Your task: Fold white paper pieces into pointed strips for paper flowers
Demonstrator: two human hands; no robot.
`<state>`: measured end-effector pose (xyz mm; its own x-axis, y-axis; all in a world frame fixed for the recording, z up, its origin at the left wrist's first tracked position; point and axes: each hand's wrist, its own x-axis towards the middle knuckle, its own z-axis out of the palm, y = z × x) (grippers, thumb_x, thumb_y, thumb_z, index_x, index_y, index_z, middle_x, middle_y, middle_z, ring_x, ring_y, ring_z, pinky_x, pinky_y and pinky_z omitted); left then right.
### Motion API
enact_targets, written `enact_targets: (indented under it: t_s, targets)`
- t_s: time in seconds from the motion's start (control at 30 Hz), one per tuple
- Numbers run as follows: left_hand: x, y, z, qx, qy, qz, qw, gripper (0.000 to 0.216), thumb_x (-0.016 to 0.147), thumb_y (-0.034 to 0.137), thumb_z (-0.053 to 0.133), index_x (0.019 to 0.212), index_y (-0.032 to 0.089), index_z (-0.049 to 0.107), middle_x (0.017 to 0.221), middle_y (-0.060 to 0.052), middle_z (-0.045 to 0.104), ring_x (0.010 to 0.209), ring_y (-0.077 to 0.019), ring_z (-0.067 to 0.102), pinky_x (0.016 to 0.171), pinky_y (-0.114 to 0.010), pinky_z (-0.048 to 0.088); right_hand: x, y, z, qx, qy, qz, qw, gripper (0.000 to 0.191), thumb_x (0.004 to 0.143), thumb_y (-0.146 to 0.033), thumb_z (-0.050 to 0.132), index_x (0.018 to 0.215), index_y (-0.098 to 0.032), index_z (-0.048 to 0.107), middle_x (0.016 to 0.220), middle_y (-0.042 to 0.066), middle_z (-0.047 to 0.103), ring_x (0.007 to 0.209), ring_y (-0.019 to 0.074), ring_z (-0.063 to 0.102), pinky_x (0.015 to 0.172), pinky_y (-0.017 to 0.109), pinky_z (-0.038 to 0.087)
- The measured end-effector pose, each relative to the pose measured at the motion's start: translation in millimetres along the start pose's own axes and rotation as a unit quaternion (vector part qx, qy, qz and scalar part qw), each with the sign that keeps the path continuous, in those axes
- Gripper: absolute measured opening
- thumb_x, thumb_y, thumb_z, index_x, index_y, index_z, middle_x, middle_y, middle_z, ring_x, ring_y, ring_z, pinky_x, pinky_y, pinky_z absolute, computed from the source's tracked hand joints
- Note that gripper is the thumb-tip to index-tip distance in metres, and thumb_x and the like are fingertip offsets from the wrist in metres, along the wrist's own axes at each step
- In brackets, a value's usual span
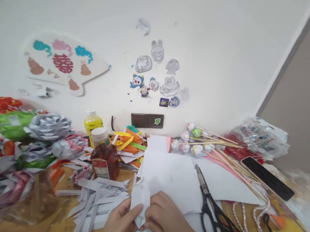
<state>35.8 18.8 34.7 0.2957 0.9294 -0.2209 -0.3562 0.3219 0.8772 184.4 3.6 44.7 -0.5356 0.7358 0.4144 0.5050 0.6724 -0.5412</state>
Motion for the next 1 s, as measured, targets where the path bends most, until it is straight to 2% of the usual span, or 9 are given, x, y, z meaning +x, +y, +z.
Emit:
enact_targets:
  t_s: [0.07,0.13,0.2,0.27,0.4,0.57,0.7,1.0]
  targets:
    - [1,3,0,0.041,-0.011,-0.001,0.999,0.009,0.056,0.019,0.064,0.061,0.013,0.061,0.045,0.004,0.057,0.037,-0.0087,0.046,0.039,-0.019,0.034,-4,2,1,0.007,-0.001,0.002,1.000,0.010,0.083,-0.015,0.045,0.075,-0.019,0.046,0.078,0.002,0.048,0.077,0.0176,0.044,0.070,0.030,0.036]
    - [-1,8,1,0.033,-0.030,-0.015,0.999,0.002,0.055,0.012,0.057,0.056,0.013,0.059,0.045,0.004,0.057,0.041,-0.0094,0.049,0.042,-0.019,0.038,-6,4,3,0.027,0.011,0.013,0.999,0.010,0.084,-0.014,0.043,0.075,-0.019,0.045,0.077,0.003,0.048,0.077,0.0175,0.044,0.069,0.030,0.036]
    - [-4,12,1,0.007,-0.064,-0.041,0.997,0.010,0.055,0.008,0.053,0.061,0.014,0.060,0.050,0.003,0.060,0.050,-0.0127,0.056,0.051,-0.023,0.044,-7,6,4,0.055,0.027,0.030,0.998,0.010,0.084,-0.014,0.042,0.076,-0.019,0.045,0.079,0.003,0.048,0.077,0.0174,0.044,0.069,0.030,0.036]
    - [-6,15,1,0.016,-0.080,-0.064,0.995,0.014,0.056,0.009,0.053,0.066,0.014,0.060,0.054,0.001,0.064,0.056,-0.0153,0.060,0.057,-0.026,0.046,-8,9,4,0.076,0.037,0.048,0.995,0.010,0.083,-0.013,0.041,0.076,-0.019,0.045,0.079,0.003,0.048,0.076,0.0173,0.045,0.069,0.029,0.036]
    - [-5,13,0,0.071,-0.080,-0.085,0.991,0.013,0.057,0.018,0.062,0.069,0.014,0.058,0.055,0.000,0.066,0.056,-0.0172,0.063,0.056,-0.026,0.047,-7,12,4,0.086,0.038,0.068,0.993,0.010,0.082,-0.013,0.042,0.075,-0.018,0.045,0.077,0.003,0.048,0.073,0.0164,0.044,0.066,0.028,0.035]
    - [-4,4,2,0.103,-0.078,-0.062,0.990,0.014,0.059,0.026,0.065,0.064,0.015,0.058,0.052,0.000,0.065,0.050,-0.0156,0.061,0.051,-0.024,0.046,-3,11,3,0.054,0.015,0.069,0.996,0.012,0.082,-0.012,0.043,0.071,-0.018,0.046,0.072,0.001,0.047,0.072,0.0166,0.043,0.066,0.028,0.034]
    - [-5,-1,3,0.109,-0.063,-0.045,0.991,0.011,0.062,0.025,0.063,0.062,0.015,0.059,0.051,0.000,0.064,0.048,-0.0152,0.060,0.049,-0.023,0.046,-2,9,3,0.049,0.008,0.078,0.996,0.015,0.080,-0.010,0.045,0.068,-0.018,0.046,0.070,0.000,0.046,0.071,0.0160,0.043,0.064,0.027,0.034]
    - [-5,-5,0,0.148,-0.074,-0.025,0.986,0.012,0.069,0.022,0.058,0.060,0.015,0.058,0.051,-0.001,0.062,0.049,-0.0151,0.060,0.048,-0.023,0.046,-4,8,7,0.032,0.000,0.082,0.996,0.016,0.084,-0.016,0.040,0.069,-0.018,0.046,0.072,0.002,0.046,0.072,0.0172,0.043,0.064,0.028,0.033]
